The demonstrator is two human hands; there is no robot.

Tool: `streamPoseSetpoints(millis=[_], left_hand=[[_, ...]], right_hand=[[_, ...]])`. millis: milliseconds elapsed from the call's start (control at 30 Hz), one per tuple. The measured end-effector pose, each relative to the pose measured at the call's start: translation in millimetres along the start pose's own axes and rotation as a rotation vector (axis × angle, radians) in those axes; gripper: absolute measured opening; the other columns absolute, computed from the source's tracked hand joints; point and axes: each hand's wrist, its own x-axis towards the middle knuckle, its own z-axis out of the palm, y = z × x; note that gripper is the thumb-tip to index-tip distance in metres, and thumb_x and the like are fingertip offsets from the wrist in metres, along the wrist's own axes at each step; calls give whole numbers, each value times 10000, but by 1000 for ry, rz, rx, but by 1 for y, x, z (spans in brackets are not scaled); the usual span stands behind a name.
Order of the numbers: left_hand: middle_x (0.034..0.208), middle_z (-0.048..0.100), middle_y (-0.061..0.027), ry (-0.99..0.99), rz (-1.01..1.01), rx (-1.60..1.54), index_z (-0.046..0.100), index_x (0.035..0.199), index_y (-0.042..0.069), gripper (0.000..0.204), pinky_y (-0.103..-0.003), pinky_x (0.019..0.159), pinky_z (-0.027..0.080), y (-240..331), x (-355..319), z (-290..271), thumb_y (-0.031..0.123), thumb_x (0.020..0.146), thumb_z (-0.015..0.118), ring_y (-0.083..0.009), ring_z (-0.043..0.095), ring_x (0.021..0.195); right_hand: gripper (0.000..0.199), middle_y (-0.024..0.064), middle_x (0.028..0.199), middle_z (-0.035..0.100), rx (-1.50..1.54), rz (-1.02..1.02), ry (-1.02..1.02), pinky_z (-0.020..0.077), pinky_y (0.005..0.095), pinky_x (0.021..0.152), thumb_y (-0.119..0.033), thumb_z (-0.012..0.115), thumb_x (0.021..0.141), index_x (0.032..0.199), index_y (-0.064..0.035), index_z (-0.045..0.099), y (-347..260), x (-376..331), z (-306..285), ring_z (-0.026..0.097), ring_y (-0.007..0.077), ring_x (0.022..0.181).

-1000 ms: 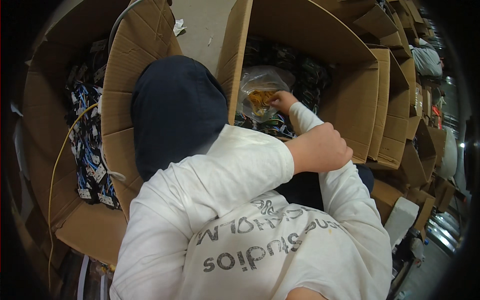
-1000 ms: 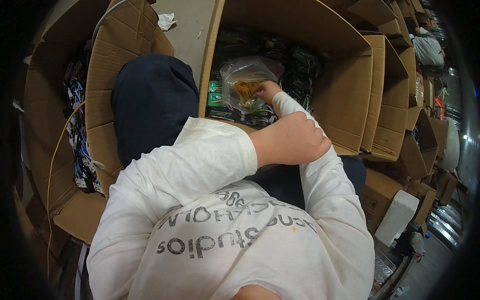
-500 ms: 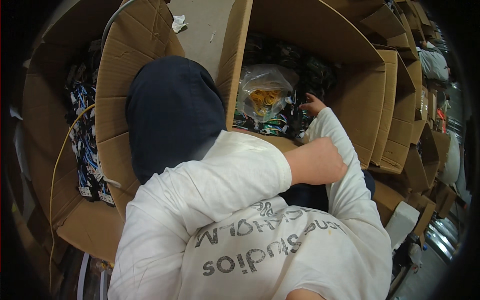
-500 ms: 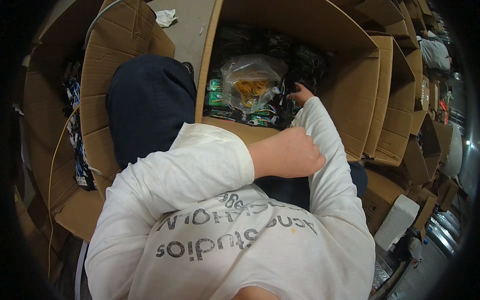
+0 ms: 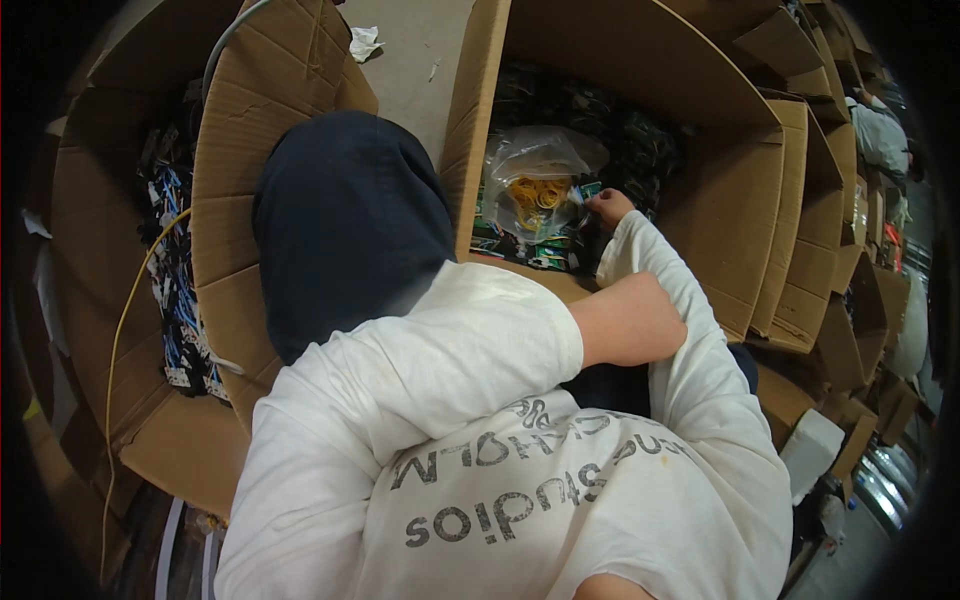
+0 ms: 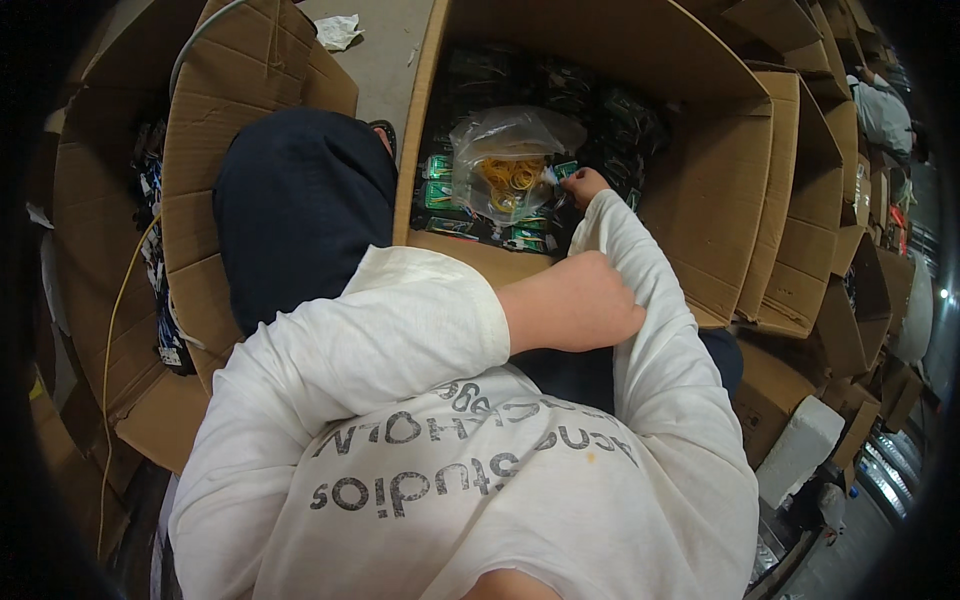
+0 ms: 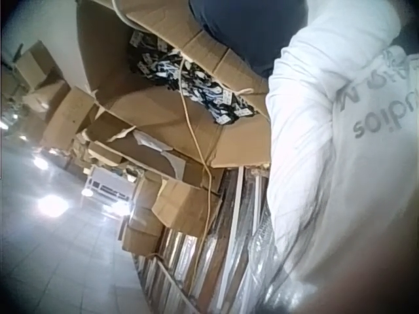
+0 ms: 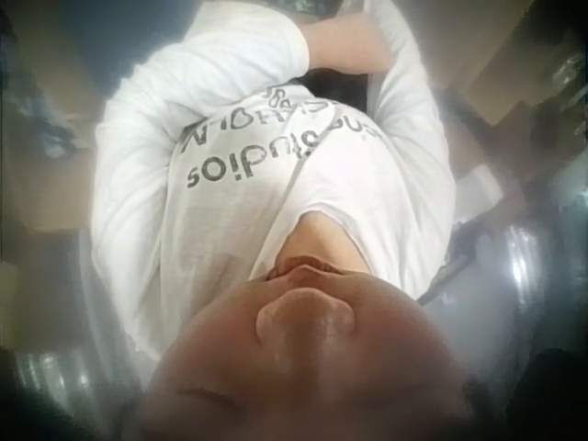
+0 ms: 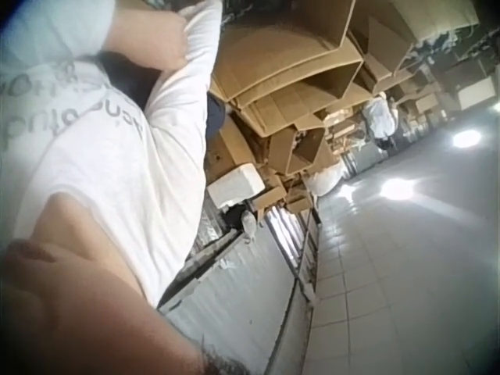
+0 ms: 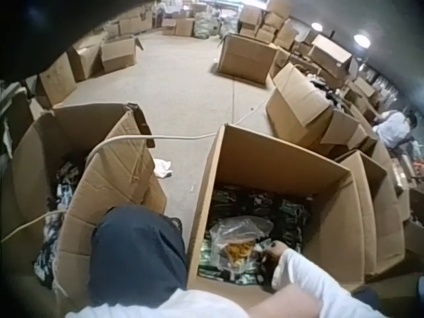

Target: The person sorts electronic components by hand, placing circuit boards and electronic modules into separate cardboard boxes.

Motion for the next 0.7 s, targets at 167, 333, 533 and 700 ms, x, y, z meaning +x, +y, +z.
streamPoseSetpoints(millis=[167, 333, 533, 700], left_hand=[[706, 708, -63, -109, -58, 0, 674, 777, 93, 105, -402, 600, 521, 1, -7, 0, 176, 836, 647, -264, 724, 708], [724, 727, -80, -84, -28, 13, 717, 760, 97, 86, -407, 589, 524, 6, -10, 2, 145, 807, 664, -273, 731, 713], [744, 747, -91, -79, -60, 28, 766, 755, 103, 96, -405, 573, 516, 4, -13, 1, 125, 781, 676, -274, 734, 717], [743, 748, -80, 15, 30, -2, 767, 739, 120, 102, -409, 568, 511, 12, 4, -3, 119, 781, 674, -269, 731, 705]], right_hand=[[319, 98, 899, 660, 28, -102, -84, 539, 352, 578, -239, 730, 924, 1132, -40, 591, -25, -25, 32, 643, 205, 695], [703, 208, 1183, 677, -268, -113, -155, 563, 444, 658, -210, 843, 836, 1380, -44, 430, -27, -43, 40, 698, 295, 832], [474, 139, 1050, 744, -501, -294, -51, 535, 384, 820, -226, 846, 785, 1180, -37, 664, -31, -24, 40, 698, 264, 863], [277, 85, 905, 748, -177, -166, -139, 511, 391, 783, -215, 838, 764, 960, -35, 761, 23, 7, -32, 662, 241, 805]])
